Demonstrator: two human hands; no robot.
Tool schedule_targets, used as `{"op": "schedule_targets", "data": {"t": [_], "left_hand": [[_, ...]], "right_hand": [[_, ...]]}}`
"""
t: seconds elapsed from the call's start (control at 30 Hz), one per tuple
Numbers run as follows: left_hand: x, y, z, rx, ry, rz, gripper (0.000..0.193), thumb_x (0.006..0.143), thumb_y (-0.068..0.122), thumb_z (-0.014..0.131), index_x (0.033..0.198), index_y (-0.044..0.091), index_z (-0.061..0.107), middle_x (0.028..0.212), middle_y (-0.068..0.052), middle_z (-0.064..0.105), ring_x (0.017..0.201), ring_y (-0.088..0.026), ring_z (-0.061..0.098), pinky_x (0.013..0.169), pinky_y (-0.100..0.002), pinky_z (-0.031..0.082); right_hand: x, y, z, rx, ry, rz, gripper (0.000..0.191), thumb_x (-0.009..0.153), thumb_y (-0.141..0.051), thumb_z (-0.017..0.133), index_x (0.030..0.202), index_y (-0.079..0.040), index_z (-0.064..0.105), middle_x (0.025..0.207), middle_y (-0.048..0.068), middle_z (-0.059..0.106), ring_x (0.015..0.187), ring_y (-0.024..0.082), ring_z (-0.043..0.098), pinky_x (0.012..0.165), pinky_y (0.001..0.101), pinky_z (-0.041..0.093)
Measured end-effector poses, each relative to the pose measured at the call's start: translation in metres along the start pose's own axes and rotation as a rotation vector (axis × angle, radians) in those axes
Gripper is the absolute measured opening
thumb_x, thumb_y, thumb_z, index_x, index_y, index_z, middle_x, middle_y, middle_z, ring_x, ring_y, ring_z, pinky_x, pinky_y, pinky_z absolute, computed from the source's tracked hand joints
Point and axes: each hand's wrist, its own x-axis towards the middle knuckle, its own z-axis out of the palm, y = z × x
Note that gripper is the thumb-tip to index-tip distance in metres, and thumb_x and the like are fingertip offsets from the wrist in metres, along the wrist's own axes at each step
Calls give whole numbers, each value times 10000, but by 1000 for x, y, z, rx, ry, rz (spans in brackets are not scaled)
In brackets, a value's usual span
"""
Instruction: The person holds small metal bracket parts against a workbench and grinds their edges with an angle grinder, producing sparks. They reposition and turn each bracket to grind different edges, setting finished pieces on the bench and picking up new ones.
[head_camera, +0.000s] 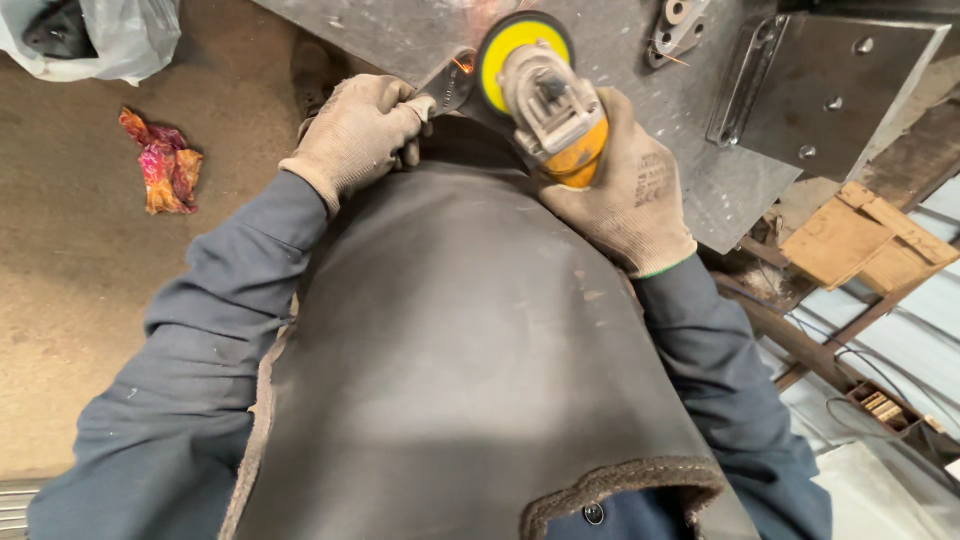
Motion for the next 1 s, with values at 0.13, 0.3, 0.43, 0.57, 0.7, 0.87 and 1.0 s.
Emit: {"op": "schedule_targets", "data": {"t": [0.13, 0.3, 0.43, 0.57, 0.7, 0.87, 1.0], "left_hand": [[2, -3, 1, 67, 5, 76, 322, 1007, 289, 582, 860, 26, 697, 644, -27, 685, 524, -103, 594, 510, -282, 463], [3, -5, 1, 12, -9, 43, 308, 1005, 286, 588, 868, 32, 696, 650, -29, 674, 525, -102, 563, 502, -288, 445], [1, -3, 2, -6, 5, 16, 293, 998, 284, 587, 875, 39, 691, 648, -28, 671, 527, -110, 572, 501, -300, 446], [-1, -3, 2, 2, 16, 42, 299, 1000, 283, 590, 892, 27, 700, 663, -24, 682, 549, -107, 586, 522, -301, 456], [-2, -2, 2, -36, 12, 23, 289, 1010, 278, 583, 938, 24, 701, 679, -25, 684, 577, -93, 610, 545, -286, 470], [-3, 5, 6, -221, -21, 60, 269, 1037, 222, 584, 959, -15, 683, 709, -52, 671, 593, -112, 594, 568, -277, 478], [-6, 12, 8, -280, -36, 58, 269, 1039, 212, 589, 953, -26, 680, 727, -64, 678, 619, -113, 591, 596, -274, 479]], "right_hand": [[-2, -1, 0, 1, -11, -27, 800, 792, -267, 896, 1400, -23, 437, 1145, 233, 698, 1046, 428, 701, 874, 467, 574], [1, 3, -1, 31, -93, -68, 791, 761, -234, 891, 1392, -35, 458, 1161, 237, 709, 1064, 437, 697, 863, 469, 564], [5, 11, -5, 136, -10, 13, 724, 833, -253, 908, 1367, -10, 483, 1151, 204, 713, 1059, 365, 727, 904, 438, 576], [-1, 31, -21, 824, -63, 226, 703, 864, -229, 883, 1405, -3, 495, 1198, 122, 669, 1054, 252, 682, 937, 401, 583], [-25, 61, -35, 1559, -129, 402, 776, 807, -297, 835, 1449, -5, 510, 1029, 133, 620, 889, 246, 631, 791, 371, 550], [-45, 100, -26, 2097, -232, 239, 716, 884, -411, 746, 1387, 13, 462, 973, 69, 569, 766, 149, 599, 665, 288, 539], [-55, 112, -18, 2248, -257, 128, 820, 871, -436, 732, 1478, 33, 443, 951, 56, 565, 735, 137, 592, 645, 289, 549]]}}
